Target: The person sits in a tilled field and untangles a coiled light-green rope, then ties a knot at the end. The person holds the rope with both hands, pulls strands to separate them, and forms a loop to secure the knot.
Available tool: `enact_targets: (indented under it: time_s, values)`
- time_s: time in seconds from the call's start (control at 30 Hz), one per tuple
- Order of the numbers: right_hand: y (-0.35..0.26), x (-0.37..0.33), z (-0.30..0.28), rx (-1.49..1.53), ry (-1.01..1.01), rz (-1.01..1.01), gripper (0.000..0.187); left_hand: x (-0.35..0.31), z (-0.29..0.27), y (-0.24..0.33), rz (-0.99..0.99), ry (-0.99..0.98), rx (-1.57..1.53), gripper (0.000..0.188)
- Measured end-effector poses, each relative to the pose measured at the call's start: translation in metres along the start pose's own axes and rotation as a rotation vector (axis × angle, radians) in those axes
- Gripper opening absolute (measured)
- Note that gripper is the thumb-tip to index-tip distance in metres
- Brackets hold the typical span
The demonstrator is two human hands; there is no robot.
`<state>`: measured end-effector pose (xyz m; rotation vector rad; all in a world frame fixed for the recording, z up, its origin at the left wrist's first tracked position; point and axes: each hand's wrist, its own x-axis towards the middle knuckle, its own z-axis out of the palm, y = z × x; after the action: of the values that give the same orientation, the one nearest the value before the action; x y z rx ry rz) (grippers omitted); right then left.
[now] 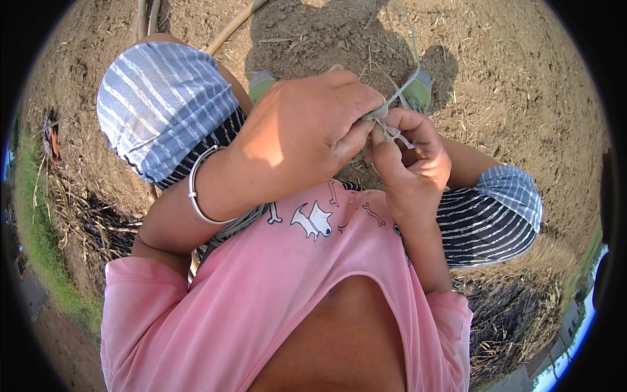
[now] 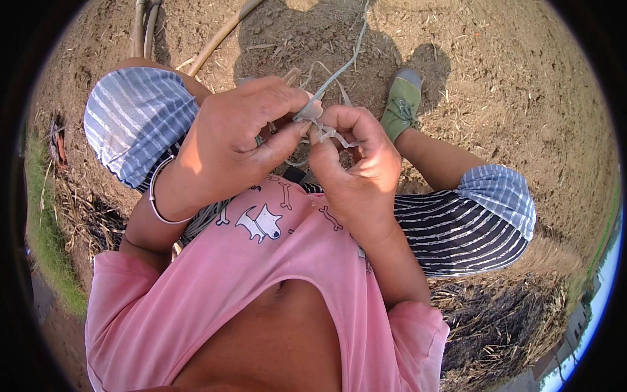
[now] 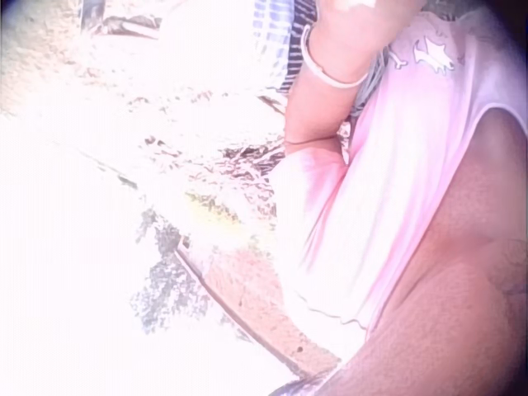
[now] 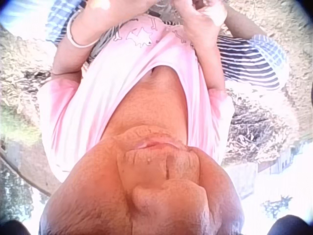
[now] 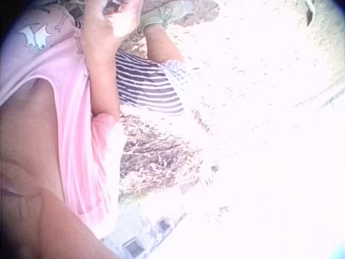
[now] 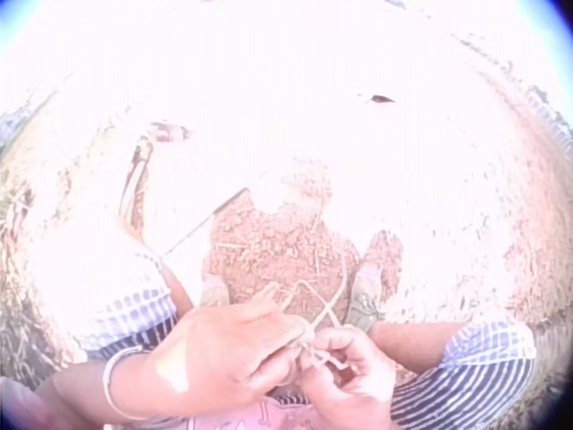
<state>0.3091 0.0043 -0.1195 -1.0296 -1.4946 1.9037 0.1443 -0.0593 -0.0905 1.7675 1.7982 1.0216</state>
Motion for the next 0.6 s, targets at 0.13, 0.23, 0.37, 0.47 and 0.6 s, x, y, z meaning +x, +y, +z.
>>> enact_targets:
  time_s: [0.13,0.23,0.37,0.47,0.6]
  values:
    - [0.002,0.001,-0.001,-0.036,0.011,-0.006,0.019,-0.001,0.000,0.000,0.018,0.015,0.094,0.022]
    - [-0.001,0.000,0.002,0.064,0.001,-0.005,0.018,-0.002,0.000,0.002,0.013,0.048,0.070,0.020]
    - [-0.007,-0.002,0.005,0.162,0.004,0.023,0.016,-0.003,0.001,0.006,-0.092,0.085,-0.074,0.013]
    - [-0.012,-0.003,0.007,0.215,0.001,0.028,0.014,-0.003,-0.001,0.013,-0.298,0.121,-0.417,0.012]
    - [-0.014,-0.001,0.008,0.216,-0.005,-0.014,0.014,0.002,-0.005,0.007,-0.452,0.048,-0.693,0.016]
